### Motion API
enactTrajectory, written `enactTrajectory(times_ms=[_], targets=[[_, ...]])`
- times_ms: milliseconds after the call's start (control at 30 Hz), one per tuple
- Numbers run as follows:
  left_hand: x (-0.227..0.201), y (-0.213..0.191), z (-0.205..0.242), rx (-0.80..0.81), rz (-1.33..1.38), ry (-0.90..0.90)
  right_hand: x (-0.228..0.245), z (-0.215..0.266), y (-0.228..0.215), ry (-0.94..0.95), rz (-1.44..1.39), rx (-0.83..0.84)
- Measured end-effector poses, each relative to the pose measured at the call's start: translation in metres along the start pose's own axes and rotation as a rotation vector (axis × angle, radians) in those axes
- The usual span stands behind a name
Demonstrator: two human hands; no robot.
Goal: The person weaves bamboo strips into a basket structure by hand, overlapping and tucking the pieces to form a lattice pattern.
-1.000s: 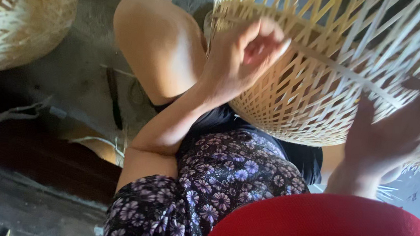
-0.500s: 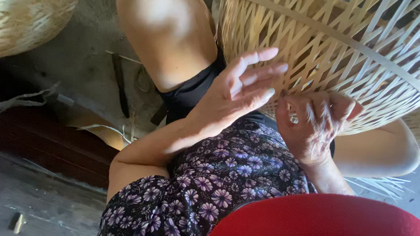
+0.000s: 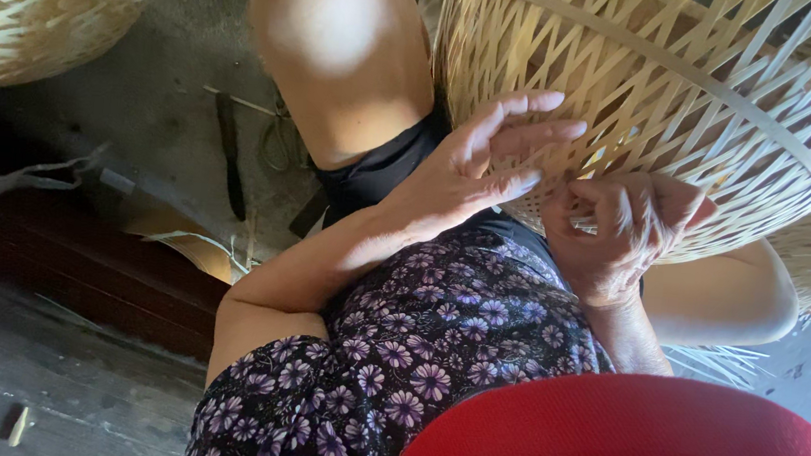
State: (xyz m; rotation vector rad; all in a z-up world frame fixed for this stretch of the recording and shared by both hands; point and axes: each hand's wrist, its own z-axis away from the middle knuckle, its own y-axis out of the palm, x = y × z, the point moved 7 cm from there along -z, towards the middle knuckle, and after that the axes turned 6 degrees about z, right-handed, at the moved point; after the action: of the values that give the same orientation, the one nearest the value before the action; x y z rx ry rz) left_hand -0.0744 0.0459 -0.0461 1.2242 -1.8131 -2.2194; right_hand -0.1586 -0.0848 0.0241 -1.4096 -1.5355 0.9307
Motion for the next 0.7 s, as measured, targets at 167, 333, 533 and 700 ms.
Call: enactTrajectory(times_ms=[167, 333, 533, 700], targets=[[-0.004, 0.004, -0.003, -0.026, -0.021, 0.009, 0.0, -0.001, -0.001, -0.004, 0.008, 0.002], [-0.01, 0.006, -0.004, 0.015, -0.077, 0.028, 0.001, -0.003, -0.001, 0.022, -0.007, -0.026], [-0.017, 0.007, -0.006, 0.057, -0.22, 0.066, -0.003, -0.002, 0.003, 0.002, -0.025, -0.058], [-0.02, 0.009, -0.008, 0.087, -0.347, 0.112, -0.001, -0.003, 0.002, 0.011, -0.019, -0.065]])
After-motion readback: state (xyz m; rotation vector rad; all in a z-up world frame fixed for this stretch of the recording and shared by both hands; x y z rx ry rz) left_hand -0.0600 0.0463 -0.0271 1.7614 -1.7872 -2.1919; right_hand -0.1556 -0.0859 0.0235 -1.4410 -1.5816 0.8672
